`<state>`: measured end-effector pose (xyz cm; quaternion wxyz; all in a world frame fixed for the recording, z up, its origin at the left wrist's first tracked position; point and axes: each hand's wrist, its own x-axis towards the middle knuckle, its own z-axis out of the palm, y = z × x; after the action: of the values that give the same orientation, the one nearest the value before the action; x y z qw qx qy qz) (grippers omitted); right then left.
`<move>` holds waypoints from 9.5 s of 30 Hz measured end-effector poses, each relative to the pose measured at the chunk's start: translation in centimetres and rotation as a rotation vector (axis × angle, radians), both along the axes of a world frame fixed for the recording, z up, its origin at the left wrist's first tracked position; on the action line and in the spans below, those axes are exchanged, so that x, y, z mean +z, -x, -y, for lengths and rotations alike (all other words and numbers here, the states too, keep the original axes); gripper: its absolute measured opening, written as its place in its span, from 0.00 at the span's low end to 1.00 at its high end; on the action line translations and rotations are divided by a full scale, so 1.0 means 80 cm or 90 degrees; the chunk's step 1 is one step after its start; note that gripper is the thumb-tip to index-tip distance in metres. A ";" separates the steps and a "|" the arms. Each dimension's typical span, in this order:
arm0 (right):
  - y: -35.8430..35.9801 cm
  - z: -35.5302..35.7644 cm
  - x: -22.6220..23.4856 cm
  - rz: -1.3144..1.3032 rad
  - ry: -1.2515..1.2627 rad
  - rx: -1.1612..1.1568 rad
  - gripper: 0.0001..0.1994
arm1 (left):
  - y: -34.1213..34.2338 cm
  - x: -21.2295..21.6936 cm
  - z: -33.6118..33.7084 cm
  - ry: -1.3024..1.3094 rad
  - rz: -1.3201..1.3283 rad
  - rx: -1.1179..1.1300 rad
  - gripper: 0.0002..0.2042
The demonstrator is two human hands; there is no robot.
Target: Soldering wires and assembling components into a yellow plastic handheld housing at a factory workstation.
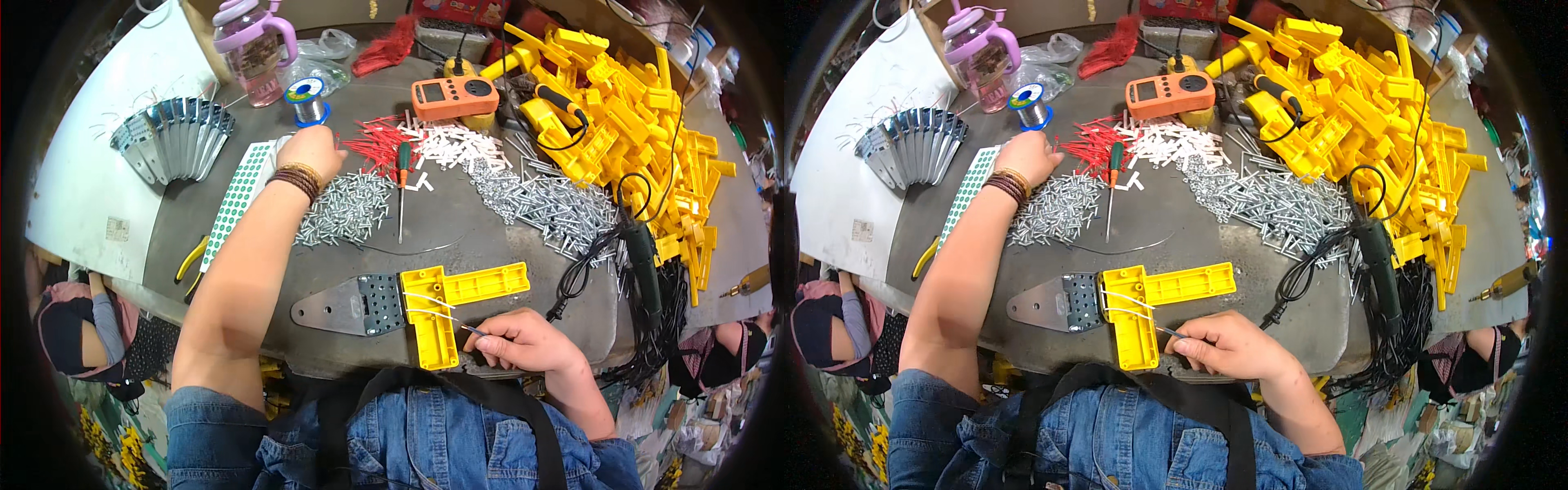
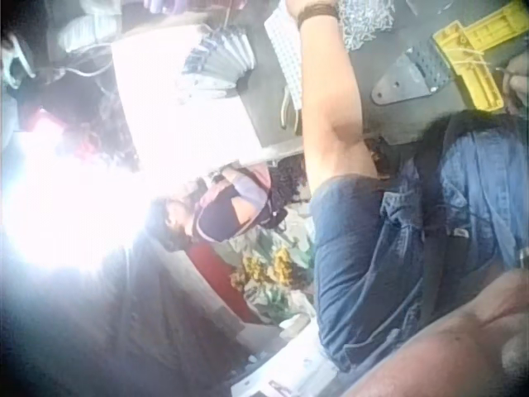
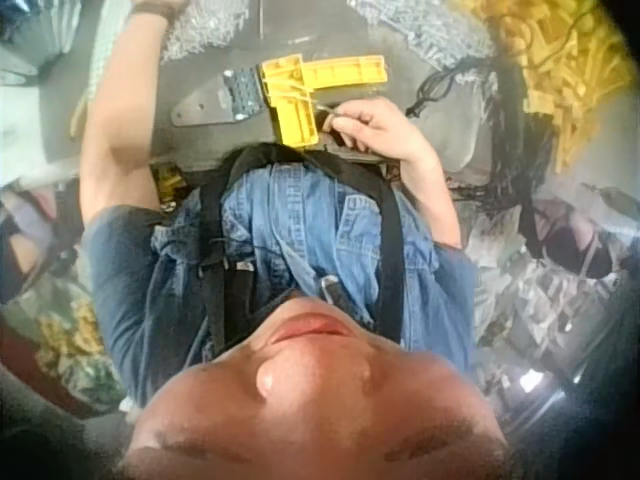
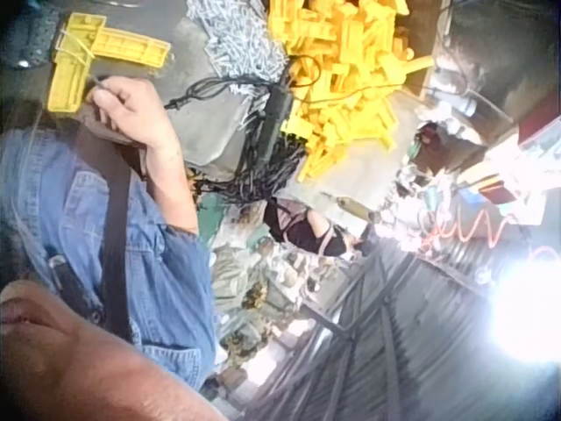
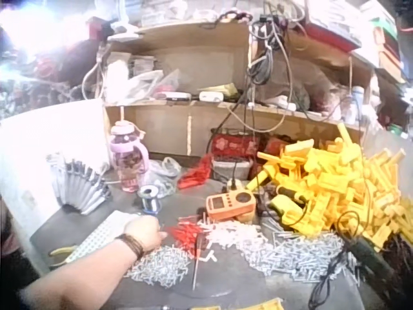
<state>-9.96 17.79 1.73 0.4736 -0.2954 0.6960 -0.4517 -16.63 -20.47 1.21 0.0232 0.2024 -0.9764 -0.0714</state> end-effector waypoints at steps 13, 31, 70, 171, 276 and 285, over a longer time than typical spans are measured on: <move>-0.015 -0.011 0.008 -0.087 0.218 -0.210 0.11 | -0.099 0.035 -0.103 -0.885 -0.150 -0.191 0.06; -0.035 -0.005 0.009 -0.027 0.300 -0.400 0.06 | -0.174 0.014 -0.182 -0.254 -0.360 -0.453 0.11; -0.055 0.036 0.023 -0.063 0.085 -0.374 0.08 | -0.214 -0.015 -0.196 -0.370 -0.351 -0.366 0.06; -0.027 0.027 0.029 -0.343 0.081 -0.132 0.08 | -0.191 -0.002 -0.195 -0.410 -0.291 -0.333 0.05; -0.017 0.041 0.026 -0.830 0.159 -0.071 0.09 | -0.189 -0.016 -0.208 -0.178 -0.447 -0.464 0.06; -0.018 0.044 0.021 -0.844 0.190 -0.067 0.07 | -0.188 -0.016 -0.206 -0.360 -0.416 -0.466 0.03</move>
<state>-8.55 14.28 3.41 -0.1215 -0.5378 0.7826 -0.2889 -1.61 -3.97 -0.10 0.2431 -0.1834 -0.8680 -0.3922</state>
